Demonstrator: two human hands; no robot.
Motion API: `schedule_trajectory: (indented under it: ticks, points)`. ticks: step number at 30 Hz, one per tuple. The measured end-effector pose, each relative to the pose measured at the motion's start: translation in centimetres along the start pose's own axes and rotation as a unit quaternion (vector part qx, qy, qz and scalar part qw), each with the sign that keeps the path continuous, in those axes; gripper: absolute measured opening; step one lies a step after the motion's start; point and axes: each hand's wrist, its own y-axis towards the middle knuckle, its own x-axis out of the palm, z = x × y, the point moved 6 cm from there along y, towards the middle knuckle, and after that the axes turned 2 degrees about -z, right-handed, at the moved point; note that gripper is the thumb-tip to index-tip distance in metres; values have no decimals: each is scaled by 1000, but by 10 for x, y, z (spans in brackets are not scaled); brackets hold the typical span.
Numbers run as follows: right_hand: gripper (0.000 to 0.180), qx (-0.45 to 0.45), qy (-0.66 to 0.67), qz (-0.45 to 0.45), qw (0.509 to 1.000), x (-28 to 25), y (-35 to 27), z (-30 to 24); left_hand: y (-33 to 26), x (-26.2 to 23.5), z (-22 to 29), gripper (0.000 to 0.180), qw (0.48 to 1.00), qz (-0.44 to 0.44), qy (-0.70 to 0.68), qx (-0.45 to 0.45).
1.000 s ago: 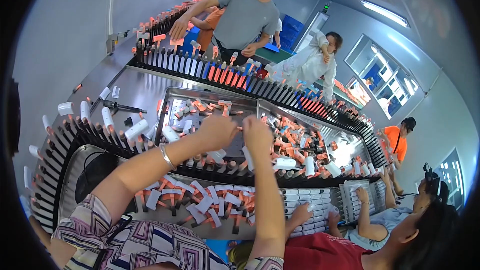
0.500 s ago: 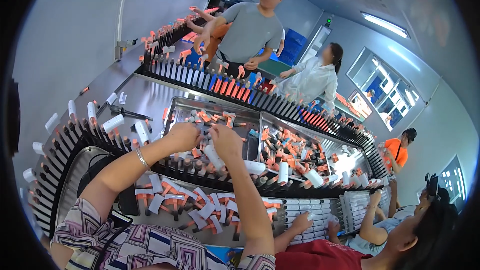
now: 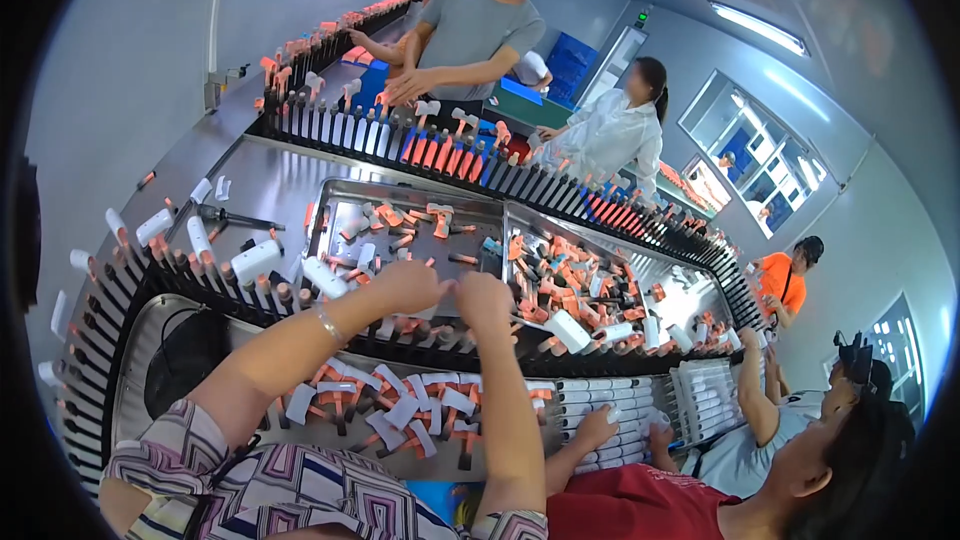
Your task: Sorting small components and placing them into slots on an assembly line conveyor.
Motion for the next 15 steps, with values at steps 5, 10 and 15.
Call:
schedule_trajectory:
  ticks: [5, 10, 15]
  points:
    - [24, -13, 154, 91, 984, -38, 12, -37, -18, -31, -32, 53, 994, -66, 8, -84]
    - [22, -54, 259, 124, 956, -57, -1, -69, -38, -53, -47, 49, 995, -23, 49, -80]
    - [23, -81, 263, 198, 941, -97, -12, -48, -42, -75, -42, 40, 992, 11, 115, -41]
